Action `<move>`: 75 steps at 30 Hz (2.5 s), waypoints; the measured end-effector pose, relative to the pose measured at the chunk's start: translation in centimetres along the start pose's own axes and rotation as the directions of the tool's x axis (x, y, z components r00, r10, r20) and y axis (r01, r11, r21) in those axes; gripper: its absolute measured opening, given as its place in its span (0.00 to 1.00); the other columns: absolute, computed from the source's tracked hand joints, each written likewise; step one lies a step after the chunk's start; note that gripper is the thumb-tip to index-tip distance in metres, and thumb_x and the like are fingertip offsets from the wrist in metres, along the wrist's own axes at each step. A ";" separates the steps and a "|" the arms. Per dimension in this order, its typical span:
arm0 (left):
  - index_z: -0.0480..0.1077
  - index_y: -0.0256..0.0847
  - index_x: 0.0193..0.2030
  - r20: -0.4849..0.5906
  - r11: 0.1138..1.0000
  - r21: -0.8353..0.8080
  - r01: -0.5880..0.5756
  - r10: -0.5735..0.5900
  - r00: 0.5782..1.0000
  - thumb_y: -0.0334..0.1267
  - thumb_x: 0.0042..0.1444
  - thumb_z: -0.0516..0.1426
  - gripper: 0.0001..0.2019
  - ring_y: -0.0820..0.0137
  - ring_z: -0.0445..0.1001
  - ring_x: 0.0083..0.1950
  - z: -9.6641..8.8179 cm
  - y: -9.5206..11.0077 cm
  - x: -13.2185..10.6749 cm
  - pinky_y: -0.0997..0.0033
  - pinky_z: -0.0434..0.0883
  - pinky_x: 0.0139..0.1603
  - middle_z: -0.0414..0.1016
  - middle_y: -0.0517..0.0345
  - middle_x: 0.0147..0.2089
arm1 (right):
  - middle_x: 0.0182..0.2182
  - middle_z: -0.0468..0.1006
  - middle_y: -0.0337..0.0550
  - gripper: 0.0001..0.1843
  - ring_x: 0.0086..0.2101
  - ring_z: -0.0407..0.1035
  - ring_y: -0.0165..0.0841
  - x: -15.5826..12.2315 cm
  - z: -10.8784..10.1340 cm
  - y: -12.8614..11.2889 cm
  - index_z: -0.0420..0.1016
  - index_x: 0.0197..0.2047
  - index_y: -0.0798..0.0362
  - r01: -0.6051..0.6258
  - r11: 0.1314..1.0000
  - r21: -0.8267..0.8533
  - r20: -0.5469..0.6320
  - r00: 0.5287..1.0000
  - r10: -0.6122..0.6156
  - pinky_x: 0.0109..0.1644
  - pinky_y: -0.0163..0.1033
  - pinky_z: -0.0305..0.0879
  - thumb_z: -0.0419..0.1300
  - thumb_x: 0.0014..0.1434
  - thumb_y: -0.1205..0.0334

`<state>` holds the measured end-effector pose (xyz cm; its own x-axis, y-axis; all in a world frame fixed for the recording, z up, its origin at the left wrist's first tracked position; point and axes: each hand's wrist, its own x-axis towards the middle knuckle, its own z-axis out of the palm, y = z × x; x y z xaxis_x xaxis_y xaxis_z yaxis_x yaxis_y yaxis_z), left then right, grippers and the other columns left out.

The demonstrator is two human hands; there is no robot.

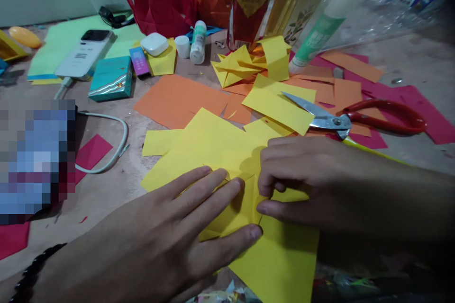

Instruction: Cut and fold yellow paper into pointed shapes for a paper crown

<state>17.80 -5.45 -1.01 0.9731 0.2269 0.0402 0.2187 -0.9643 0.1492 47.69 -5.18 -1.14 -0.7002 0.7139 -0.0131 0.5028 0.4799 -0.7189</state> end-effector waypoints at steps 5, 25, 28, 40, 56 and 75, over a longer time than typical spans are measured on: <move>0.64 0.52 0.77 -0.008 1.000 0.004 -0.004 0.004 1.000 0.47 0.76 0.57 0.25 0.53 0.63 0.78 0.0 0.2 0.0 0.49 0.53 0.84 0.66 0.45 0.76 | 0.32 0.76 0.34 0.09 0.35 0.69 0.29 0.2 0.2 -0.3 0.73 0.33 0.50 -0.011 1.000 0.001 -0.027 1.000 0.011 0.40 0.36 0.58 0.68 0.64 0.64; 0.67 0.47 0.74 0.025 0.996 -0.090 -0.003 0.005 1.000 0.42 0.75 0.54 0.23 0.50 0.67 0.75 -0.7 -0.1 0.8 0.43 0.69 0.75 0.70 0.41 0.73 | 0.37 0.81 0.33 0.05 0.39 0.72 0.30 0.5 0.0 -0.1 0.77 0.38 0.48 -0.078 0.996 0.039 0.043 0.996 0.076 0.43 0.37 0.60 0.68 0.66 0.64; 0.62 0.45 0.78 -0.007 0.995 -0.097 0.007 -0.008 1.000 0.46 0.75 0.53 0.28 0.50 0.65 0.75 -0.3 -0.1 0.8 0.44 0.67 0.77 0.68 0.45 0.74 | 0.38 0.81 0.33 0.05 0.40 0.72 0.31 0.3 0.0 0.1 0.78 0.39 0.48 -0.051 0.998 0.040 0.037 0.998 0.049 0.44 0.37 0.59 0.68 0.68 0.60; 0.58 0.47 0.80 0.127 0.996 -0.073 -0.058 0.067 0.990 0.40 0.72 0.54 0.31 0.41 0.59 0.80 -0.7 -0.3 0.2 0.35 0.69 0.74 0.60 0.33 0.79 | 0.39 0.79 0.33 0.02 0.42 0.71 0.28 0.3 -0.2 1.0 0.78 0.43 0.48 0.094 0.996 0.006 0.047 0.994 -0.094 0.45 0.35 0.60 0.65 0.72 0.62; 0.59 0.46 0.79 0.154 0.966 -0.229 -0.119 0.156 0.976 0.49 0.73 0.55 0.31 0.42 0.51 0.85 -1.6 -1.7 0.0 0.35 0.63 0.78 0.52 0.33 0.83 | 0.47 0.77 0.35 0.10 0.41 0.69 0.30 0.3 -0.8 0.6 0.76 0.44 0.47 0.214 0.964 -0.159 0.194 0.964 -0.182 0.42 0.40 0.56 0.57 0.78 0.56; 0.61 0.47 0.78 0.075 0.952 -0.304 -0.037 0.063 0.995 0.44 0.72 0.56 0.29 0.57 0.53 0.85 -1.1 -1.6 -0.2 0.51 0.63 0.81 0.62 0.45 0.80 | 0.42 0.80 0.45 0.11 0.39 0.73 0.32 0.5 0.2 1.1 0.82 0.45 0.52 0.266 0.935 -0.236 -0.012 0.961 -0.276 0.41 0.39 0.61 0.59 0.77 0.59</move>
<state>17.20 -3.84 -0.12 0.9876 0.1552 -0.0243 0.1499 -0.8848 0.4411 47.80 -4.38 -2.12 -0.8056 0.5595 0.1947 0.4033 0.7587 -0.5115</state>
